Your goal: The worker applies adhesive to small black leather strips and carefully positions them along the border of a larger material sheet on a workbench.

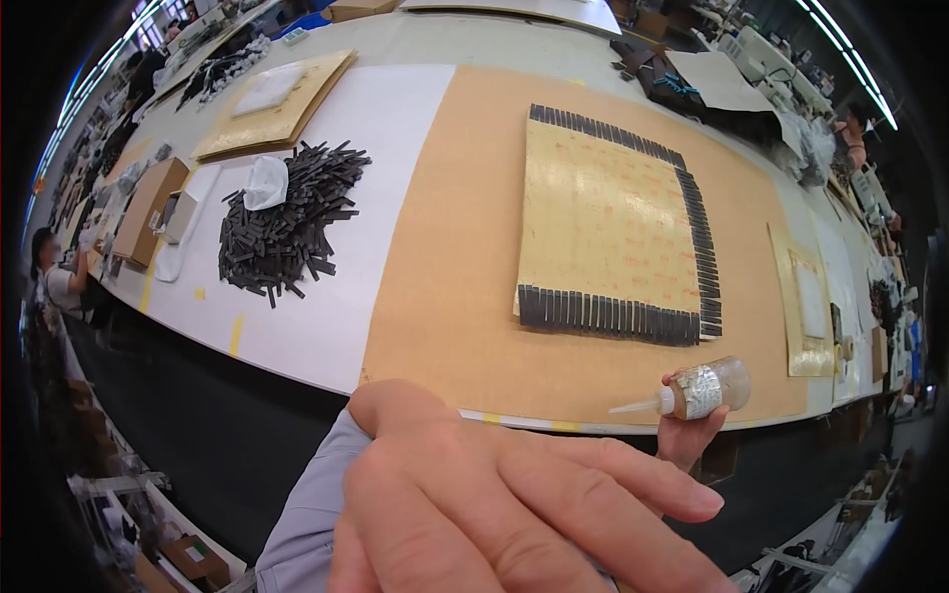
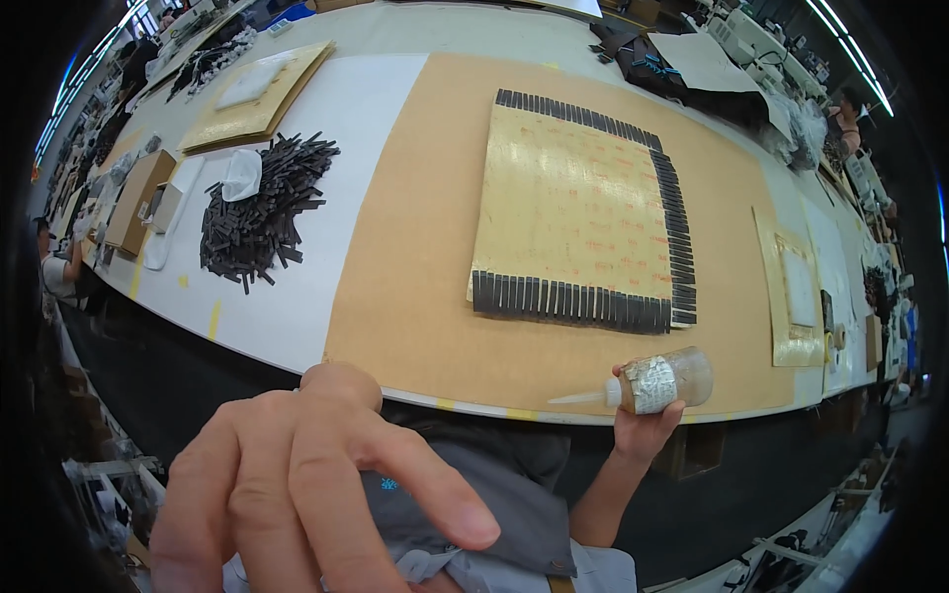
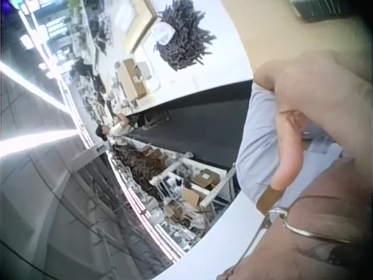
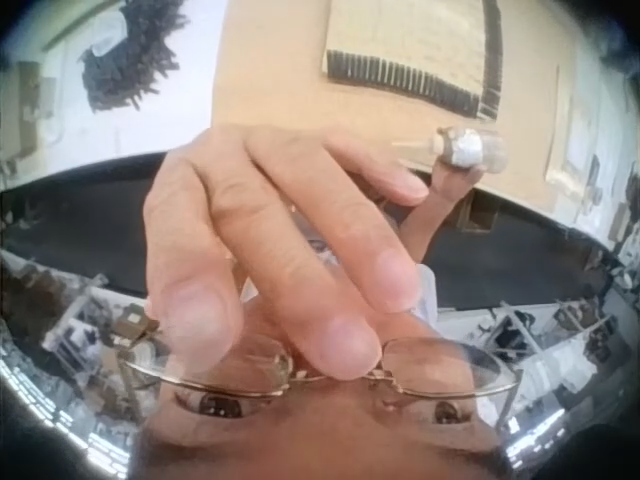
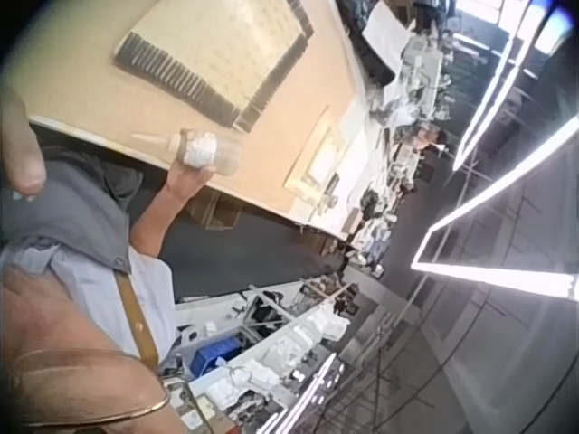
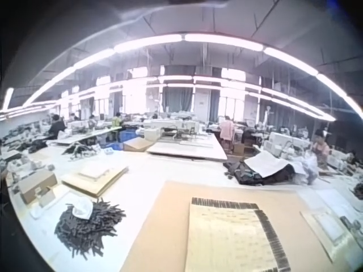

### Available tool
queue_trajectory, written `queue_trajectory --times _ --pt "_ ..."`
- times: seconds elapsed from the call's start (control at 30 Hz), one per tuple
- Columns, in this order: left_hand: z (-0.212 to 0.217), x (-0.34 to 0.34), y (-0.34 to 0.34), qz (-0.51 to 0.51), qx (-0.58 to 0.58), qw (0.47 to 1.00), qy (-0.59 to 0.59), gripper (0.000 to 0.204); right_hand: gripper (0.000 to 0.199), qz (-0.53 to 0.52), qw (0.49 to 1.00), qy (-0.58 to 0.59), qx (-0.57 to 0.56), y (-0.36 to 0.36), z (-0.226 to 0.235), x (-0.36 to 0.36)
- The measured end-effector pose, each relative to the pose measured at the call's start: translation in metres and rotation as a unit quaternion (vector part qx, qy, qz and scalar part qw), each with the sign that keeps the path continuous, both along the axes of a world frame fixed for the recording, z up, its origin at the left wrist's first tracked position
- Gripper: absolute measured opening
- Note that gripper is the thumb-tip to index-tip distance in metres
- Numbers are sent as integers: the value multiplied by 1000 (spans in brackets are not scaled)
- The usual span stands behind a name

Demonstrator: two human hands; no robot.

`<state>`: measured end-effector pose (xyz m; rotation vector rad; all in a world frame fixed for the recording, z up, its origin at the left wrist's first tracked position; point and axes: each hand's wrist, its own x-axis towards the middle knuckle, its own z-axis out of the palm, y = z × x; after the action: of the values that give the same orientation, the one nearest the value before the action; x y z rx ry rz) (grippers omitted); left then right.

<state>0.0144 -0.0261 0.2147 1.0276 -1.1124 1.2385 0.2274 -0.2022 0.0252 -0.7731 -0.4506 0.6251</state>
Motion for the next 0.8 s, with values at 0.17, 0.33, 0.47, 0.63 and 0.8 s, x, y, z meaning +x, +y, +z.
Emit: queue_trajectory --times 0.17,0.33,0.47,0.63,0.8 --pt "-4 -27 2 -58 -71 987 131 37 71 6 1000 -24 17 1 9 -3" --pt "0 -5 -4 -6 -46 998 48 41 70 8 1000 -16 9 -7 8 -3" --pt "0 -2 2 -46 -44 997 48 43 69 3 1000 -27 14 -12 8 3" --pt "8 -18 6 8 -96 904 417 40 68 21 1000 3 -11 -13 1 4" --pt "25 -10 -16 204 15 855 476 35 67 -18 999 -4 39 6 6 3"
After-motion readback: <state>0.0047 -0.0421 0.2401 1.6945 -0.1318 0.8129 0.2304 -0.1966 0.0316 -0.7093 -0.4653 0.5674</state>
